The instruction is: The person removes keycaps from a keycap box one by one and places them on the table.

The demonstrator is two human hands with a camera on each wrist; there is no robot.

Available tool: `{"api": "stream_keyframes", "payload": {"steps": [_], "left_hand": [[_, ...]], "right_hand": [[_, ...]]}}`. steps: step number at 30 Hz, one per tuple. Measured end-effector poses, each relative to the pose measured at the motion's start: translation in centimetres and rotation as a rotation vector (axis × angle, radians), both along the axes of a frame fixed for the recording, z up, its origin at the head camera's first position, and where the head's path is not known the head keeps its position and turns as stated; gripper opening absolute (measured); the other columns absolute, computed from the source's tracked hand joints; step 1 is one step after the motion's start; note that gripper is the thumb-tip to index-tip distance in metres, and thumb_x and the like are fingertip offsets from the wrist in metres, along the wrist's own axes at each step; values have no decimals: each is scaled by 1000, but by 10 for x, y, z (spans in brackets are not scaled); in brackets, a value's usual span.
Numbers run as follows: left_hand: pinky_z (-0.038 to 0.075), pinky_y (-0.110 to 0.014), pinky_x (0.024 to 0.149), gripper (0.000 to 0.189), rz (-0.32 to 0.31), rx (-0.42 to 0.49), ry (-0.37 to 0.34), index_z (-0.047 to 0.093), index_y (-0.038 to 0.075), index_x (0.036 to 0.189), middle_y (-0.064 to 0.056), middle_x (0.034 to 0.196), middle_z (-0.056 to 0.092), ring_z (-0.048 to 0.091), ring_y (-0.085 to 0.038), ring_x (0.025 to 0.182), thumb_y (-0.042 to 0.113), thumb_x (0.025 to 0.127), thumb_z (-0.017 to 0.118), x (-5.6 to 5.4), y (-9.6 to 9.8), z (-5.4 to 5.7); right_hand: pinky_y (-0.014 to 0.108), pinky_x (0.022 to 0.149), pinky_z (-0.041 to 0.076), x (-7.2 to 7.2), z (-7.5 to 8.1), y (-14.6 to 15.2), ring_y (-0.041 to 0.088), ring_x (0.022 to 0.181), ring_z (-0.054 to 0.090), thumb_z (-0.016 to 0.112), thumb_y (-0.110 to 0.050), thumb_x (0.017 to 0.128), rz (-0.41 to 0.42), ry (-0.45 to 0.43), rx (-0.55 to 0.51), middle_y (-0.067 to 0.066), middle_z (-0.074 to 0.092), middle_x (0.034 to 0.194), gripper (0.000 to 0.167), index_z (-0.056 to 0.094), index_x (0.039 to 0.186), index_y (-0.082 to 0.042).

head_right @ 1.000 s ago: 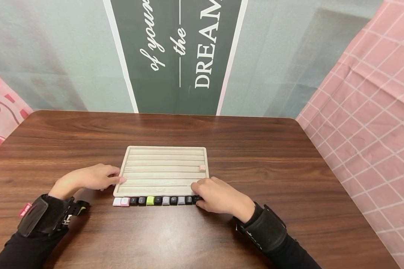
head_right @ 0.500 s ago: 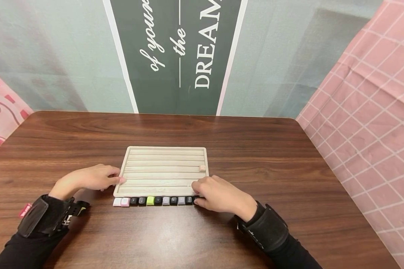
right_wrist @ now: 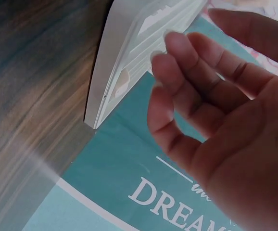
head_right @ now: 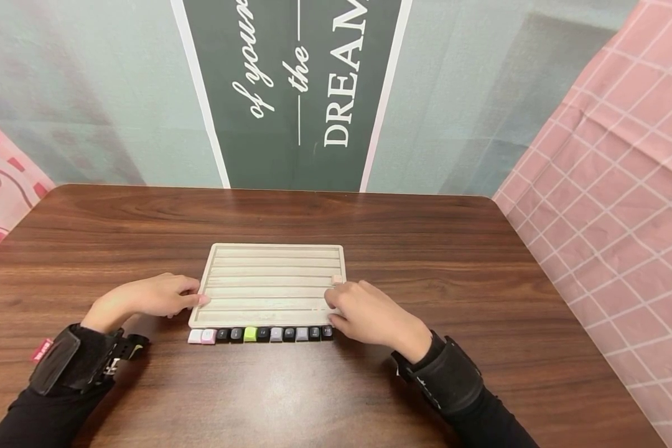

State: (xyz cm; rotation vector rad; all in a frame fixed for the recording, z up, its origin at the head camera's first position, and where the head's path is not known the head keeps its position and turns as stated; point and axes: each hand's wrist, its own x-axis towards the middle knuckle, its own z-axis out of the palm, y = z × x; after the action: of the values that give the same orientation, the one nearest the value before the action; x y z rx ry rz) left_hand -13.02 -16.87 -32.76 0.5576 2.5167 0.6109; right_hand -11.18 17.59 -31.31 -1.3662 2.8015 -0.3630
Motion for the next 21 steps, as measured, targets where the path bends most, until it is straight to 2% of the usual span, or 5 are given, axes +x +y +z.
{"api": "stream_keyframes", "payload": {"steps": [10,17,21], "left_hand": [[35,-27,53,26,4,-3,1,48,10,71,1,62,46,45,-11,53,24,93,52,0,0,0],[35,-27,53,27,2,1,1,48,10,70,1,61,46,45,-11,52,24,93,52,0,-1,0],[36,-27,53,27,-5,1,14,48,10,70,1,61,46,45,-11,52,24,93,52,-1,-1,0]], "right_hand": [[20,51,33,-8,3,2,6,56,34,63,1,78,-71,17,-40,-6,37,63,25,44,70,-12],[24,55,38,-13,1,4,9,59,40,63,1,76,-129,50,-38,-2,47,67,19,49,72,-10],[24,54,37,-16,0,5,10,59,39,64,1,75,-153,35,-42,-3,44,66,21,48,70,-11]]}}
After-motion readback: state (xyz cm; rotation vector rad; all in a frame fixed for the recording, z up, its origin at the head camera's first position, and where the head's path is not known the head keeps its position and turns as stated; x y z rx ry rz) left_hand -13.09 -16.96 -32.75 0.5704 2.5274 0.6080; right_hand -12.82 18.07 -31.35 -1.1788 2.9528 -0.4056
